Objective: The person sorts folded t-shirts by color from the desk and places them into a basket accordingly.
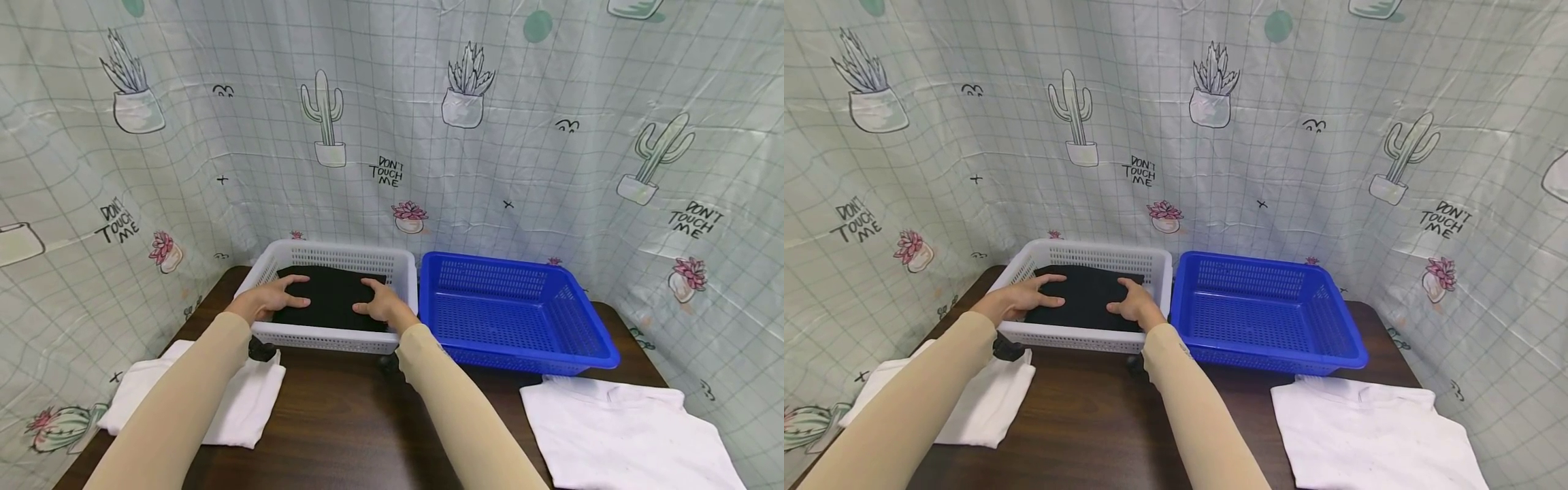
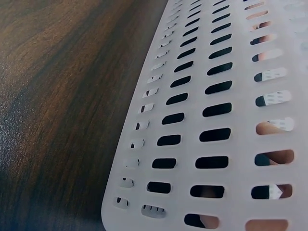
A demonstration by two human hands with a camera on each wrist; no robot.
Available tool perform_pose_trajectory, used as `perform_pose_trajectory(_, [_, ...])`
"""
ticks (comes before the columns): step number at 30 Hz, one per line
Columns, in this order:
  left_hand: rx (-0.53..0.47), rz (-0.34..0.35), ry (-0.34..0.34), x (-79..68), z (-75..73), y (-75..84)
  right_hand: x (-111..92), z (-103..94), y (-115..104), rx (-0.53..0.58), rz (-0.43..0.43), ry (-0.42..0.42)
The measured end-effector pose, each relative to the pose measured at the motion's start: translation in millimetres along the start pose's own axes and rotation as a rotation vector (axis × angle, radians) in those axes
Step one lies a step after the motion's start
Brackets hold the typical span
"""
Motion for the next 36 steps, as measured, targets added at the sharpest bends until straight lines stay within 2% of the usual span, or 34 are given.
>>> perform_pose_trajectory(15, [0.002,-0.011,-0.037,-2.9,1.1,5.1,-6,-4.0,-1,0.033,0.022,-0.064])
perform_pose_trajectory(23, [0.038,0.025,-0.002,0.4,7.9,5.0,-11,-7.7,1,0.086,0.042,-0.094])
perform_pose_trajectory(25, [0.092,0.035,0.022,-0.7,8.5,6.3,-13,-9.2,-1,0.090,0.046,-0.102])
perform_pose_trajectory(28, [0.186,0.042,0.045,-7.1,8.8,11.9,-19,-12.0,-7,0.026,0.043,-0.110])
perform_pose_trajectory(33, [0.462,0.074,0.056,-19.4,6.6,24.4,-34,-21.9,-23,-0.154,-0.024,-0.120])
perform_pose_trajectory(36, [0.654,0.086,0.095,-27.4,2.3,34.7,-47,-31.2,-30,-0.216,-0.093,-0.102])
Point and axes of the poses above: each hand's wrist, its own x-axis towards the middle knuckle, its own z-axis out of the palm, y = z × x, the point moved 3 cm from there along x, towards the middle knuckle, and after that the axes turned 9 degrees about -x, right-handed, at the moved point
